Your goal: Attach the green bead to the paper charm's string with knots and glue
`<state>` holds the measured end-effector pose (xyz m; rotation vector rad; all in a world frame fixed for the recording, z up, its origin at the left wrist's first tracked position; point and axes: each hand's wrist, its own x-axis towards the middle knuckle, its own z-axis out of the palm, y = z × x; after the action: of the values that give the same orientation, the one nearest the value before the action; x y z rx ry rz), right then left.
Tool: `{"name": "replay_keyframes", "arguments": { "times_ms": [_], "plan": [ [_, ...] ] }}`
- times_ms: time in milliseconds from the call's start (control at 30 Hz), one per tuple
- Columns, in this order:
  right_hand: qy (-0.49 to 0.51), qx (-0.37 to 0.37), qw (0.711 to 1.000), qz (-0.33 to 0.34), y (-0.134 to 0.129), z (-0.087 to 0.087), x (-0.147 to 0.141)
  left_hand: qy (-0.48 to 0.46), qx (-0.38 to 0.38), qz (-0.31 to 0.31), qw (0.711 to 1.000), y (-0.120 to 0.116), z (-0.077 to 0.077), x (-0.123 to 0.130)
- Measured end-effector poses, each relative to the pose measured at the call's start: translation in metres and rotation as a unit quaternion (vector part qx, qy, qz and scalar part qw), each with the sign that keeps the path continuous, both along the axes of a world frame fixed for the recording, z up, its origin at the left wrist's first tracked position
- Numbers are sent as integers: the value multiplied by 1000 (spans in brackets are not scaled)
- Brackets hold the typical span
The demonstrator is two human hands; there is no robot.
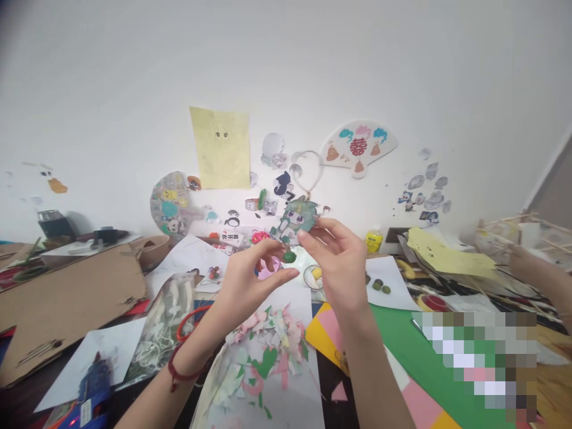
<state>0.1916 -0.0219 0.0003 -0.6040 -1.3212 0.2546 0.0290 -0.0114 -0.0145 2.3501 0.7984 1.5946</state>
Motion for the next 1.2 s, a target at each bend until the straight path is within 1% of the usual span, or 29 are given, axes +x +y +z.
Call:
{"name": "replay_keyframes", "arguments": {
  "times_ms": [100,167,267,333,400,533,633,800,933,1033,1100,1200],
  "plan": [
    [62,-30,997,18,-3,2,1,27,-69,-21,997,4,5,-7],
    [76,-44,996,25,-3,3,2,13,-86,-17,996,7,7,-11],
    [82,-63,994,40,-3,4,3,-33,-67,-13,997,10,8,-16],
    [77,-79,992,58,-3,4,3,-54,-59,-26,996,11,9,-18],
    [73,-91,991,66,-3,4,2,-64,-64,-42,995,11,9,-20],
    [67,-114,988,76,-4,4,1,-77,-90,-55,991,12,10,-22],
    [49,-106,990,77,-5,4,0,-73,-96,-68,990,12,10,-21],
    [44,-104,991,73,-8,6,-2,-60,-76,-59,994,11,9,-20],
    [45,-100,991,79,-11,4,-3,-67,-89,-80,991,9,9,-19],
    [32,-110,991,73,-16,5,-2,-94,-109,-106,984,6,10,-18],
    [-1,-121,988,92,-20,7,0,-114,-124,-125,978,2,12,-18],
    [-63,-145,974,161,-24,10,6,-139,-148,-149,968,-3,15,-20]
  ]
}}
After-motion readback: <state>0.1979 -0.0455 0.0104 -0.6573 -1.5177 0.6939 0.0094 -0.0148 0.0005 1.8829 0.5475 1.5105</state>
